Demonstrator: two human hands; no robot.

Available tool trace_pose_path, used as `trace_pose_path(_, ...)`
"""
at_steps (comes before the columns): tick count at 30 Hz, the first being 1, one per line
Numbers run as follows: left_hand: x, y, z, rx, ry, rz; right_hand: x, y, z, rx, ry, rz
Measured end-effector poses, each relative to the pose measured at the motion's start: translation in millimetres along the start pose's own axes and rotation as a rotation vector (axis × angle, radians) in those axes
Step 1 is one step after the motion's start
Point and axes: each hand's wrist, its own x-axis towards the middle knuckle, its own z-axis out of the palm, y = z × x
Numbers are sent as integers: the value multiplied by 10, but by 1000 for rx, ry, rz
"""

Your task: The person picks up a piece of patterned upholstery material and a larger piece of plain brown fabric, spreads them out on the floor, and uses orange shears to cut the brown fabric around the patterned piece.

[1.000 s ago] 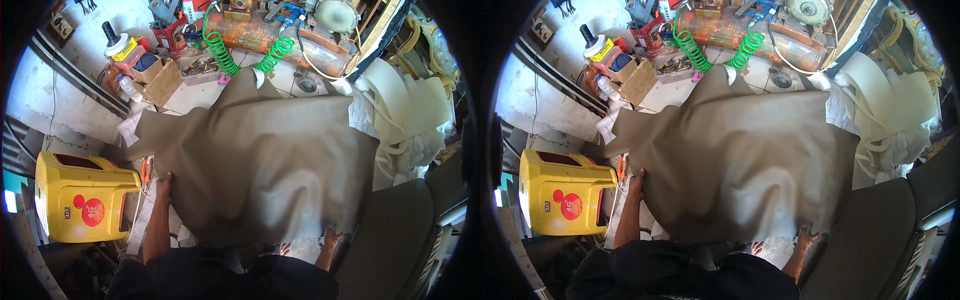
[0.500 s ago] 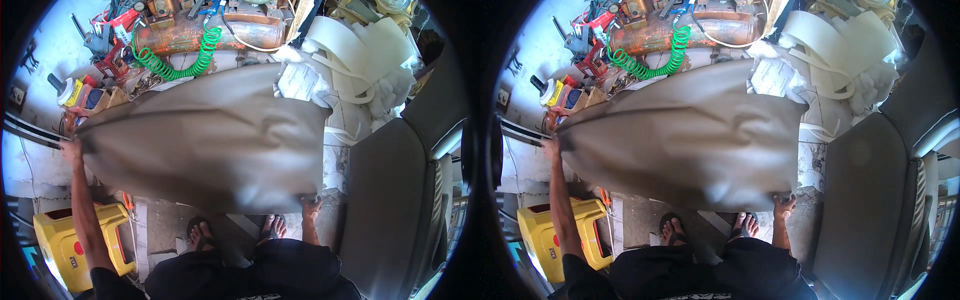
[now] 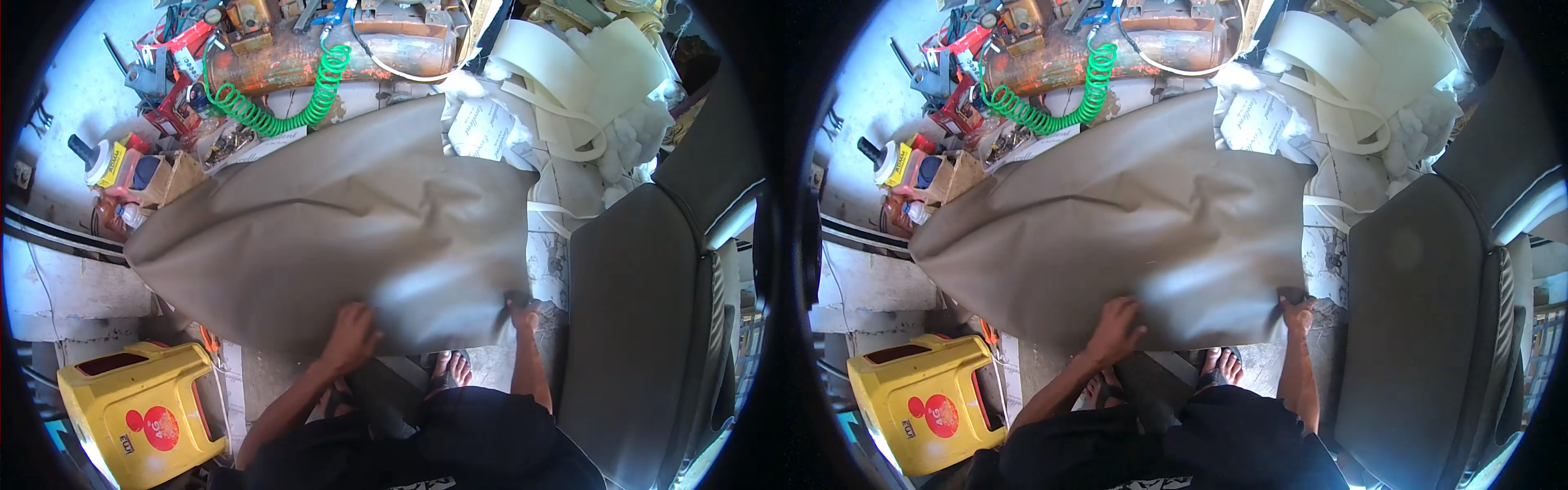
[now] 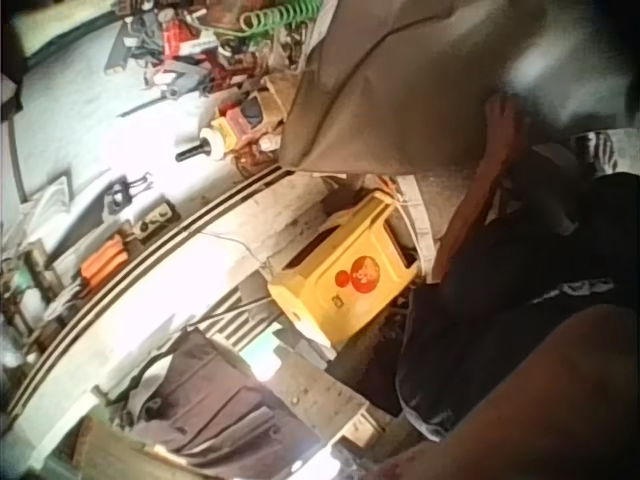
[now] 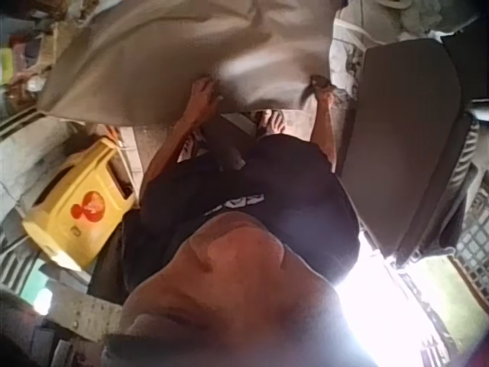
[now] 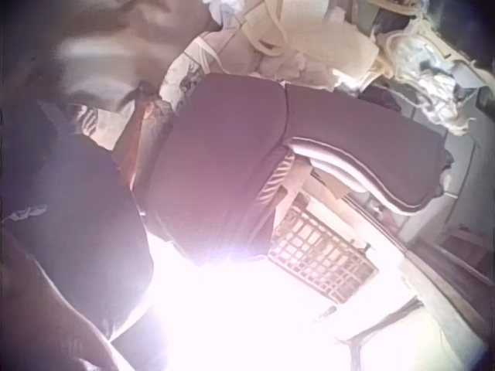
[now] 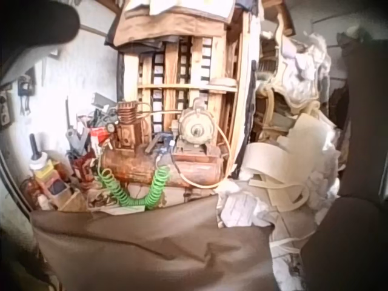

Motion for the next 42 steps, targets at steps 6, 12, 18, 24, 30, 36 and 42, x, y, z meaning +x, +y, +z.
trace_pose_path(6,780,958,-207,-285,-7,122,-648,-1461,-1006,969,-708,-405)
trace_pose_path(12,1014,486,-1114,-416,820,-424,-1138,-2398,-1574,1007,-671,-1089)
trace_pose_path(18,492,397,-2270,-378,1129,-299,-274,-2382,-180,42,-213,-1213)
trace_pose_path(24,321,380,-2254,-343,974,-420,2395,-2319,612,-150,-7,-1370)
trace_pose_path(30,469,444,-2000,-353,772,-522,3263,-1901,-243,-516,429,-920)
trace_pose_path(36,752,1020,-1316,-642,-73,-441,80,-1728,-466,25,-294,-1575)
trace_pose_path(42,813,1200,-787,-630,-450,158,148,-474,-583,-152,-468,-1150)
